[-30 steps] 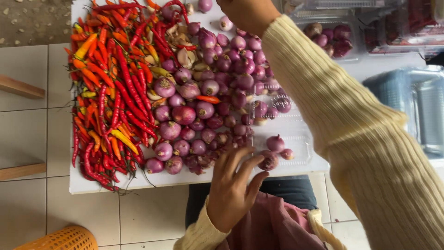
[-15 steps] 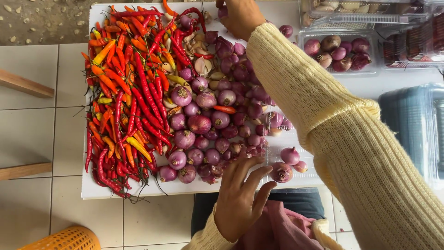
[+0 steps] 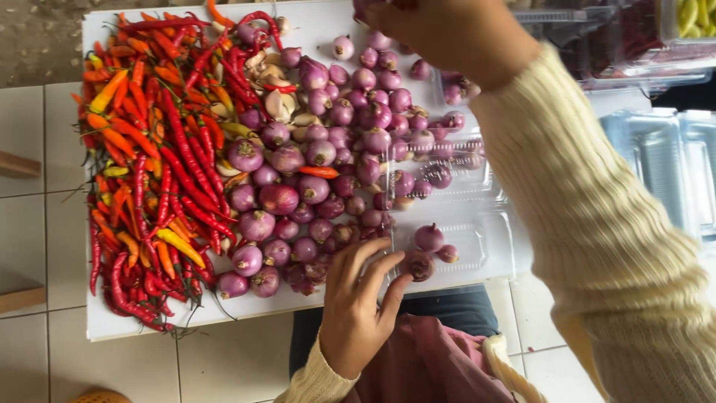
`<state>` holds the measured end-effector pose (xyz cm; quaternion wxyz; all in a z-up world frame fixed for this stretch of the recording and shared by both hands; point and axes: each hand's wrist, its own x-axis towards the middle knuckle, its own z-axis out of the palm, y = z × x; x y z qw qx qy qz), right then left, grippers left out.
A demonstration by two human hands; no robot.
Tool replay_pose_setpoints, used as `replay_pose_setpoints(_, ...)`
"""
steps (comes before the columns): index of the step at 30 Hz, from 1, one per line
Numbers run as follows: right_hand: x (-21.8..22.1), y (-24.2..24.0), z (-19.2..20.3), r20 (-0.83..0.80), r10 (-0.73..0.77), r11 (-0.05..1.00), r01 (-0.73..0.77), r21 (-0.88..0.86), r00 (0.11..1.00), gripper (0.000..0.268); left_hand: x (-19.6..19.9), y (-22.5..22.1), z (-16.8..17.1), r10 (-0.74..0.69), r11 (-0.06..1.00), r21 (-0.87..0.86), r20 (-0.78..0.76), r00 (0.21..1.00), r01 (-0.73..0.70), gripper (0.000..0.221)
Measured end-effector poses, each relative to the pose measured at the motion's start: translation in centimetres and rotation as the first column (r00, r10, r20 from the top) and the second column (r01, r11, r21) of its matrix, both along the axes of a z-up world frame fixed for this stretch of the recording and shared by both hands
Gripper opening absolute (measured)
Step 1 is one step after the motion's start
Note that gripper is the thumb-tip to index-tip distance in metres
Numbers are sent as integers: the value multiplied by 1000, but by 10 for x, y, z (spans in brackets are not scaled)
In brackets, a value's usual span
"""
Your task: The person sorts through a pile of shallots by hand, picking up individual shallots and placing them into a plastic container.
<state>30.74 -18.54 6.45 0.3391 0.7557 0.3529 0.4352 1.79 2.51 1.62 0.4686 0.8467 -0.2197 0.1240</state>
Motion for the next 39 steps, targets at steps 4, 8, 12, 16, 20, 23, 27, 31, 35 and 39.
replay_pose_setpoints(4, -136, 1, 75, -659, 674, 479, 482, 733, 332, 24, -2, -6, -1, 32, 999, 26, 0, 999, -32, 19)
replay_pose_setpoints(8, -223, -28, 35, -626, 682, 376, 553, 743, 377, 28, -3, -11, -1, 19, 999, 37, 22, 1000, -20, 19)
replay_pose_setpoints(12, -275, -37, -8, -696, 581, 243, 727, 642, 421, 37, -3, -15, -1, 40, 997, 73, 0, 999, -39, 20)
replay_pose_setpoints(16, -299, -44, -28, -755, 490, 290, 736, 612, 435, 38, -5, -21, -3, 55, 989, 139, 18, 998, -57, 21)
replay_pose_setpoints(20, -304, -45, -40, -770, 483, 286, 755, 589, 418, 40, -6, -26, -5, 46, 979, 195, 27, 999, -51, 21)
replay_pose_setpoints(23, -300, -43, -41, -757, 463, 347, 691, 634, 461, 36, -5, -28, -6, 33, 976, 215, 37, 999, -41, 21)
replay_pose_setpoints(27, -296, -38, -43, -742, 514, 382, 659, 648, 431, 28, -3, -29, -7, 5, 972, 233, 11, 1000, -8, 22)
replay_pose_setpoints(31, -297, -33, -48, -762, 469, 397, 664, 634, 446, 29, -3, -28, -8, 6, 970, 242, -5, 1000, -5, 22)
replay_pose_setpoints(35, -296, -40, -51, -752, 517, 402, 660, 635, 408, 32, -1, -28, -9, -11, 975, 221, -19, 1000, 15, 22)
replay_pose_setpoints(39, -294, -43, -49, -759, 522, 380, 691, 615, 388, 29, 1, -28, -9, -10, 978, 210, -8, 1000, 11, 21)
